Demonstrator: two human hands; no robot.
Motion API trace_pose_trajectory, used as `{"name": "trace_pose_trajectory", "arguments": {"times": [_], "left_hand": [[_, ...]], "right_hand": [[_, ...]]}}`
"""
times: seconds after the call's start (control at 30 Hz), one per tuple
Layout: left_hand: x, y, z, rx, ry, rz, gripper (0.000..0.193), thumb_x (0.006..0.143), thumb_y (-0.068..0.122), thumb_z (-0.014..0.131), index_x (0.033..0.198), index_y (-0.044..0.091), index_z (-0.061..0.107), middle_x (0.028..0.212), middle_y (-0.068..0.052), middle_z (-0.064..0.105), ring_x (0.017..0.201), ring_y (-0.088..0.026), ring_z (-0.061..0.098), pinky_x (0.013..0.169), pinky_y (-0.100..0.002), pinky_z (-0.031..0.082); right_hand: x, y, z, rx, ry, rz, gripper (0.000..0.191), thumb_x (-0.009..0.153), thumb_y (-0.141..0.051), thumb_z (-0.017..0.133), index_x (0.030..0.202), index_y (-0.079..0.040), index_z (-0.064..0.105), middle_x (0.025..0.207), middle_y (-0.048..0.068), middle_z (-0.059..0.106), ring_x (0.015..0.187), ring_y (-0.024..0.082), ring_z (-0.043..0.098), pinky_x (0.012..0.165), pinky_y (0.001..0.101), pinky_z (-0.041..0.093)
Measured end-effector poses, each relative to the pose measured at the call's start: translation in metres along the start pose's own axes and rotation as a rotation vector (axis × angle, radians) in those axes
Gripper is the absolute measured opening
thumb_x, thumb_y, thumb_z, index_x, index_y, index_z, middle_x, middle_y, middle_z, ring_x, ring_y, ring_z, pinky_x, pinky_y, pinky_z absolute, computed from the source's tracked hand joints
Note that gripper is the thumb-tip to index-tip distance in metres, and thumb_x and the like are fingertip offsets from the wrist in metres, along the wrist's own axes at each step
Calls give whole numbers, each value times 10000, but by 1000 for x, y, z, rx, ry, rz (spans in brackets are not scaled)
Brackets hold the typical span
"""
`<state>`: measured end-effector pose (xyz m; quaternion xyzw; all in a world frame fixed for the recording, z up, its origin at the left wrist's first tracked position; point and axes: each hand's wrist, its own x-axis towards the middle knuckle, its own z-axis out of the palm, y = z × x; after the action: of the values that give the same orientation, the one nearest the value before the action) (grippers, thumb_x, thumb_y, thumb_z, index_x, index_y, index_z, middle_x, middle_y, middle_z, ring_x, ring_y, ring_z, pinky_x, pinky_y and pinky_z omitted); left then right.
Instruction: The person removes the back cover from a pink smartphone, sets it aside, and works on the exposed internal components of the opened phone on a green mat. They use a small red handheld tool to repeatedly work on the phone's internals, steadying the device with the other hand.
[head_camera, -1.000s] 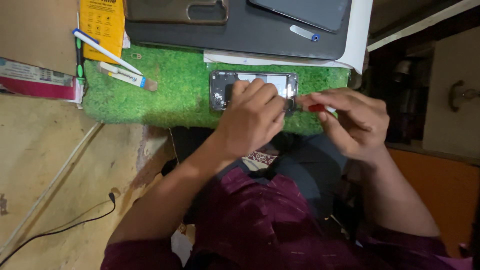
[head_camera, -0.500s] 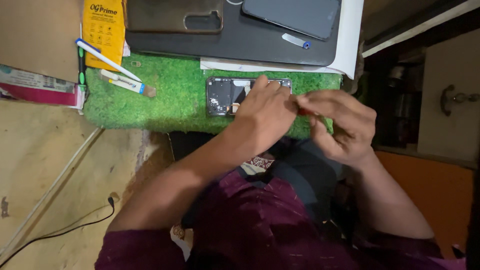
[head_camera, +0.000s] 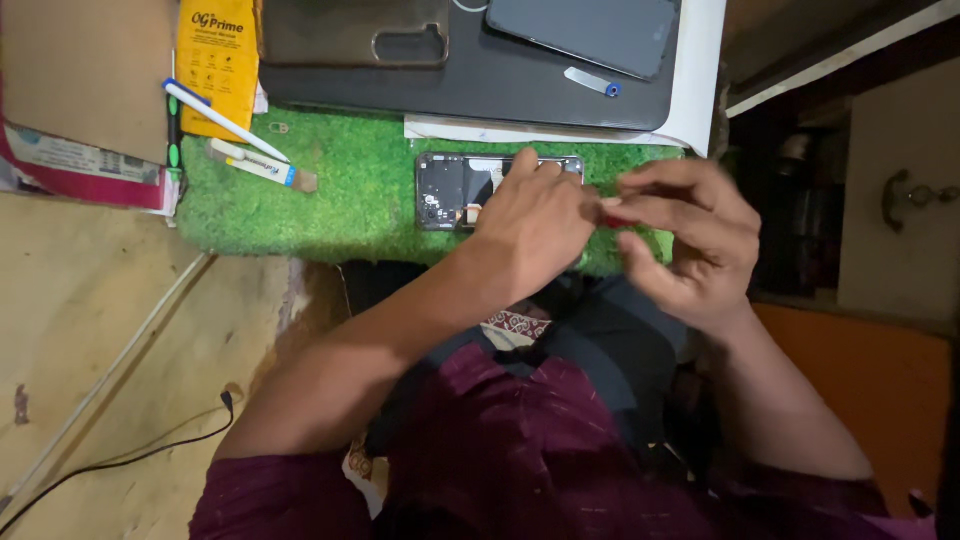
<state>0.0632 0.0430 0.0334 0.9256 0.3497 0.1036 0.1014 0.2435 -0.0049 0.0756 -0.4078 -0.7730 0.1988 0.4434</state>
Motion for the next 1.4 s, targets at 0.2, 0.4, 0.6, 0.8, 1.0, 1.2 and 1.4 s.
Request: {"name": "trace_pose_trajectory", "arguments": {"times": [0.2, 0.4, 0.6, 0.8, 1.0, 1.2, 1.4], "left_hand": [[-1, 3, -5, 24, -32, -8, 170, 897, 139, 576, 927, 86, 735, 880, -82, 716, 912, -246, 663, 874, -433, 416], [4, 7, -11, 51, -137, -33, 194, 917, 121, 543, 947, 88, 732, 893, -77, 726, 918, -232, 671, 882, -435, 417], [4, 7, -12, 44, -136, -40, 195, 930, 129, 538, 974, 81, 723, 922, -77, 722, 917, -239, 671, 865, -437, 423], [6, 5, -14, 14, -275, -51, 185, 939, 131, 586, 1053, 25, 686, 943, -112, 700, 899, -234, 650, 875, -431, 419], [4, -8, -15, -258, -206, -140, 219, 761, 145, 707, 939, 44, 631, 859, -107, 650, 851, -251, 628, 879, -424, 414], [-19, -43, -20, -532, 367, -162, 211, 805, 78, 761, 862, 68, 558, 800, -95, 620, 793, -297, 646, 781, -445, 479], [-43, -111, -43, -453, 657, -260, 194, 914, 11, 759, 973, 54, 579, 865, -62, 680, 799, -179, 727, 720, -321, 581]], "right_hand": [[-15, 5, -3, 3, 38, 107, 363, 934, 42, 840, 1268, 40, 697, 1070, 153, 718, 921, 195, 737, 790, 244, 578], [-18, 12, -7, 89, 114, 96, 222, 983, 56, 804, 1186, 38, 714, 1063, 167, 729, 951, 199, 753, 832, 261, 632], [-21, 19, -13, 95, 162, 90, 164, 1027, 58, 802, 1161, 55, 709, 1071, 169, 730, 964, 200, 744, 845, 256, 607], [-17, 22, -12, 179, 169, 84, 172, 1030, 35, 778, 1182, 36, 698, 1077, 155, 723, 971, 188, 756, 855, 266, 641], [-14, 16, -16, 204, 240, 128, 166, 998, 4, 753, 1146, 16, 679, 1088, 133, 707, 959, 171, 739, 866, 269, 625], [-9, 15, -18, 232, 249, 152, 167, 999, 28, 748, 1149, 19, 676, 1087, 129, 704, 963, 176, 736, 866, 268, 620], [-11, 19, -18, 191, 210, 134, 161, 1007, 60, 744, 1152, 36, 677, 1097, 140, 702, 947, 176, 729, 846, 263, 611]]}}
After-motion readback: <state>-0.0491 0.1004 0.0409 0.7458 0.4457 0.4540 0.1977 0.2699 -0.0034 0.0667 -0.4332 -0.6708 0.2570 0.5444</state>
